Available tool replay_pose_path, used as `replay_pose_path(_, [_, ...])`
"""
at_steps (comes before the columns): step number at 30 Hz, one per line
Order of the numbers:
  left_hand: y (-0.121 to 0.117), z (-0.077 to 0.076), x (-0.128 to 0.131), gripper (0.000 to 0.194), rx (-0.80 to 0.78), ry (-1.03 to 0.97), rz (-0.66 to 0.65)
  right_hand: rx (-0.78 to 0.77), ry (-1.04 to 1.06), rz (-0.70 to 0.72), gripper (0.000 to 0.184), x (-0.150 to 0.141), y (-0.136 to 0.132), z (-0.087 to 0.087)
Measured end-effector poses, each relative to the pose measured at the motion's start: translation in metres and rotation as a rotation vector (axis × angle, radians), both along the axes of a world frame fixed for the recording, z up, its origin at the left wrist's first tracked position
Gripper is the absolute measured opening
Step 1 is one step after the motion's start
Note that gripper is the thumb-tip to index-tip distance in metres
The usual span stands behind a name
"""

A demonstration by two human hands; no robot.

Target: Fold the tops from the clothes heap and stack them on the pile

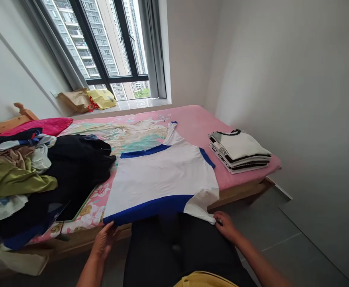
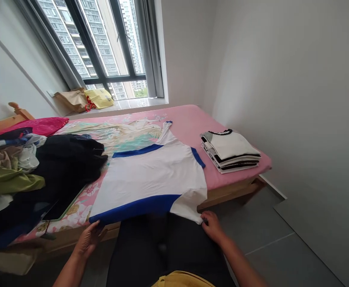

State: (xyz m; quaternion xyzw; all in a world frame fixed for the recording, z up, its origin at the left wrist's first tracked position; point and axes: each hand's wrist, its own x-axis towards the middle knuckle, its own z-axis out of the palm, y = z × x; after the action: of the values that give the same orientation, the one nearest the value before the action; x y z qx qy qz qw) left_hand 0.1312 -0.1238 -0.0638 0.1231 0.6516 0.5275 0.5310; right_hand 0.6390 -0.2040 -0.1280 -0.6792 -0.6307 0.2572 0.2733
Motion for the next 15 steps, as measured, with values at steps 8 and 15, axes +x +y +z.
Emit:
replay_pose_path(8, [-0.025, 0.029, -0.012, 0.027, 0.105, -0.006, -0.165, 0.068, 0.010, 0.008, 0.018, -0.009, -0.040, 0.087])
replay_pose_path(15, [-0.027, 0.024, -0.034, 0.031, 0.021, 0.333, -0.225, 0.014, -0.024, 0.092, 0.024, -0.011, -0.052, 0.118])
